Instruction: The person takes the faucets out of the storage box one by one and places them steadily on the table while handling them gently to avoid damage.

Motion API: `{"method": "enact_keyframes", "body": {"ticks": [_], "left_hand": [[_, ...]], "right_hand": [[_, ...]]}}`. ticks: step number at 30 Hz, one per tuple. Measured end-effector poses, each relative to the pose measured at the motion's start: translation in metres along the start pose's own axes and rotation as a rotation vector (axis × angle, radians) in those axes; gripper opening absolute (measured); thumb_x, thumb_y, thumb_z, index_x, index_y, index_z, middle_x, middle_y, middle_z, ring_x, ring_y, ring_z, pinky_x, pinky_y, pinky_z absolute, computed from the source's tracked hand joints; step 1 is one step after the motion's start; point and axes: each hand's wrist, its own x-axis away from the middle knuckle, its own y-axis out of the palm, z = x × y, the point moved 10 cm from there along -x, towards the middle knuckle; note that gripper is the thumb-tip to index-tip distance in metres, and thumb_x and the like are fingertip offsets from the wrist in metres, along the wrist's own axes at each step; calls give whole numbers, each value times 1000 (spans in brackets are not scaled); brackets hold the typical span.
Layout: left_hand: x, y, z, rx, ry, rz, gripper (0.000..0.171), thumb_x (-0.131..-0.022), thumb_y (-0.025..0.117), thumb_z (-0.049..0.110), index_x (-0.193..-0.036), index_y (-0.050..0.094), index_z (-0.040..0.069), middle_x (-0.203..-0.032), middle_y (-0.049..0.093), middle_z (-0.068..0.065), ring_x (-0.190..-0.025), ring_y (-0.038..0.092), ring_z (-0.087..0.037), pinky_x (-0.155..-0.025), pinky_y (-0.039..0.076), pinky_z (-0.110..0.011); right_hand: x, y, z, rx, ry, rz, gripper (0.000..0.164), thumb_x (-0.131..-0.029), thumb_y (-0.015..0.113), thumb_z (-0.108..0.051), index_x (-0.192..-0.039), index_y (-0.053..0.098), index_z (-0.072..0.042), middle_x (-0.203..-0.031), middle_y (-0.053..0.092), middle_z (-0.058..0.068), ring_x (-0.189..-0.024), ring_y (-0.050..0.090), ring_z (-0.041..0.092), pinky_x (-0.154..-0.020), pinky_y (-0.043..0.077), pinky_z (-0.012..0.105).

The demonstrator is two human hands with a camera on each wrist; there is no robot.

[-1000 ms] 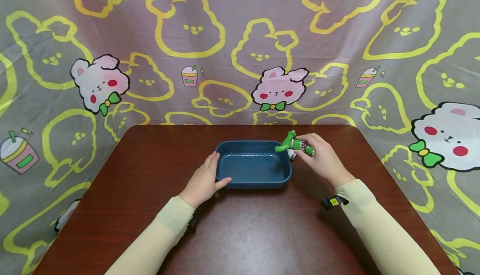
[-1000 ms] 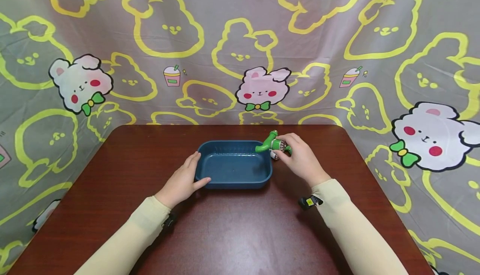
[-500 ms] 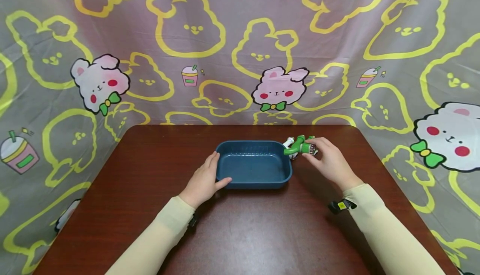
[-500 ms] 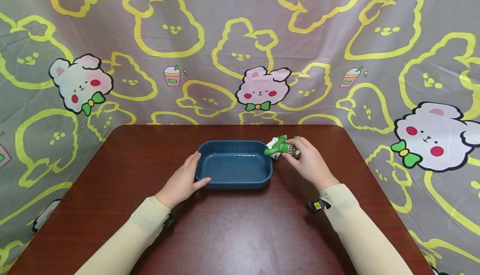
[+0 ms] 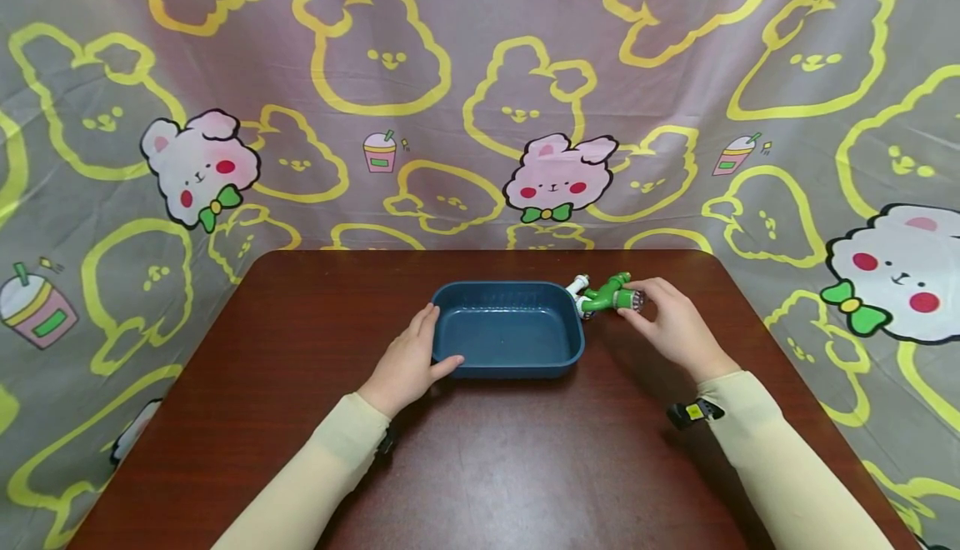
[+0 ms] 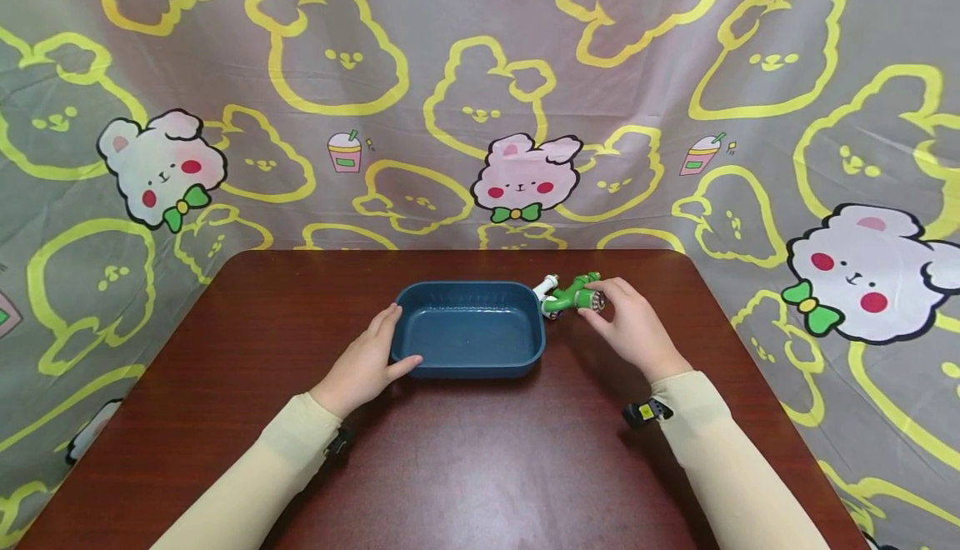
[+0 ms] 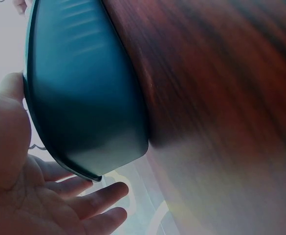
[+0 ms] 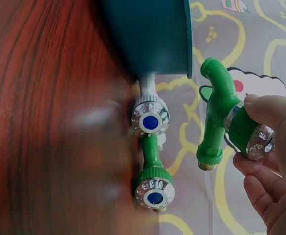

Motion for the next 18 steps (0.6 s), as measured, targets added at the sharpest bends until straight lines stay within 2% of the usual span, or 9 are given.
{"method": "enact_keyframes", "body": {"ticks": [6,13,18], "left_hand": [[0,0,0,-4,3,2,96,-95,72,50,-161,26,-2,-167,28,-23,-145,45,-41,-114,44,-54],[0,0,1,-2,6,5,96,-95,72,49,-161,26,-2,-167,28,-23,-145,46,-41,-113,45,-54],[0,-1,3,-2,15,9,95,-94,73,48,-161,26,-3,-167,28,-23,-145,45,-41,-113,45,-53]], "right_hand": [[3,3,5,8,-9,-15,39,-88,82,-14,-122,68,-2,-112,68,13,-99,63,27,-89,53,49],[7,16,17,-1,35,-112,42,-90,81,-17,-127,67,-3,-115,67,14,-99,62,27,-87,54,51],[9,20,19,1,38,-125,43,-89,82,-18,-127,67,-5,-114,68,12,-98,62,26,-86,55,49]]}}
